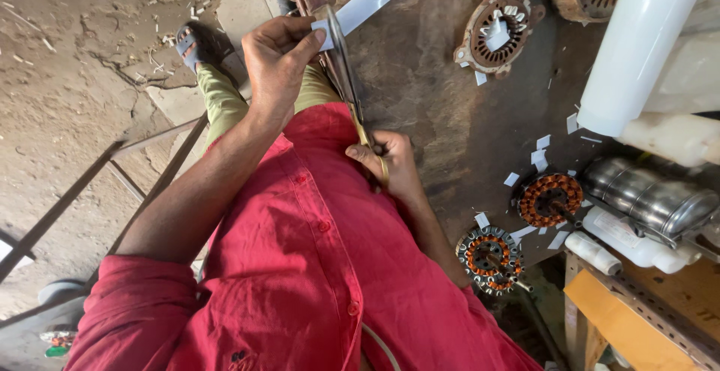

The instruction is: The person holds a long white plastic strip and uses shears to cut it into small rectangular pieces. The cut pieces accumulate on the workbench surface.

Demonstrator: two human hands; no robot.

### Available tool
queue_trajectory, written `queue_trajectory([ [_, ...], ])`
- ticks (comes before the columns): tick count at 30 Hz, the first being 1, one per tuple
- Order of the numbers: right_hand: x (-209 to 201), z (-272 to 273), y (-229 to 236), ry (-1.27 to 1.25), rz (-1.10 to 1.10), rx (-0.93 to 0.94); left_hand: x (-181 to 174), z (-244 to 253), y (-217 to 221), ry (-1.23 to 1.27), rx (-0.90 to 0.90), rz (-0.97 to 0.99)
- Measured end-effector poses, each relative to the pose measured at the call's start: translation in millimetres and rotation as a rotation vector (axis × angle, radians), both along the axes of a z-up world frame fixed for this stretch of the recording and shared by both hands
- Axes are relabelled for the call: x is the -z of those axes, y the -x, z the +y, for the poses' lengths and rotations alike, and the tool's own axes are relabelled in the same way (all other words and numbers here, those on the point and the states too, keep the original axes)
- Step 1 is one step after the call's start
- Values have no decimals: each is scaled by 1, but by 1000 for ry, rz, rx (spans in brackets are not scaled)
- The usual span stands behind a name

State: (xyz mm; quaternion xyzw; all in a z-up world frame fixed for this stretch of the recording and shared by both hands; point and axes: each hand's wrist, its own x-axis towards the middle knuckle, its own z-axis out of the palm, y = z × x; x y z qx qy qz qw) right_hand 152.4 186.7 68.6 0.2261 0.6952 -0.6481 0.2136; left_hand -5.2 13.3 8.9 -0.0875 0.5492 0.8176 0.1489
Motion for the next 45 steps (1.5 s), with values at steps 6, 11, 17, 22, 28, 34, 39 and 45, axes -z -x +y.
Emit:
queue_trajectory([
  [6,-39,15,-13,36,150,162,-18,81,6,382,336,433],
  [11,-57,7,-16,66,183,219,-27,186,13,320,386,628],
  [17,-55,15,-19,86,170,220,-36,127,32,414,413,722],
  [22,-31,24,-5,140,12,188,-43,19,21,964,642,943],
  [28,-11,17,7,106,-135,70,-44,-57,7,962,539,1083],
  [34,-3,12,1,113,-122,44,-1,-53,-13,275,102,177],
  [39,-2,12,2,81,-85,42,18,-34,-12,106,-12,-4],
  [45,0,11,3,123,-71,61,24,-22,-14,-50,-127,-28],
])
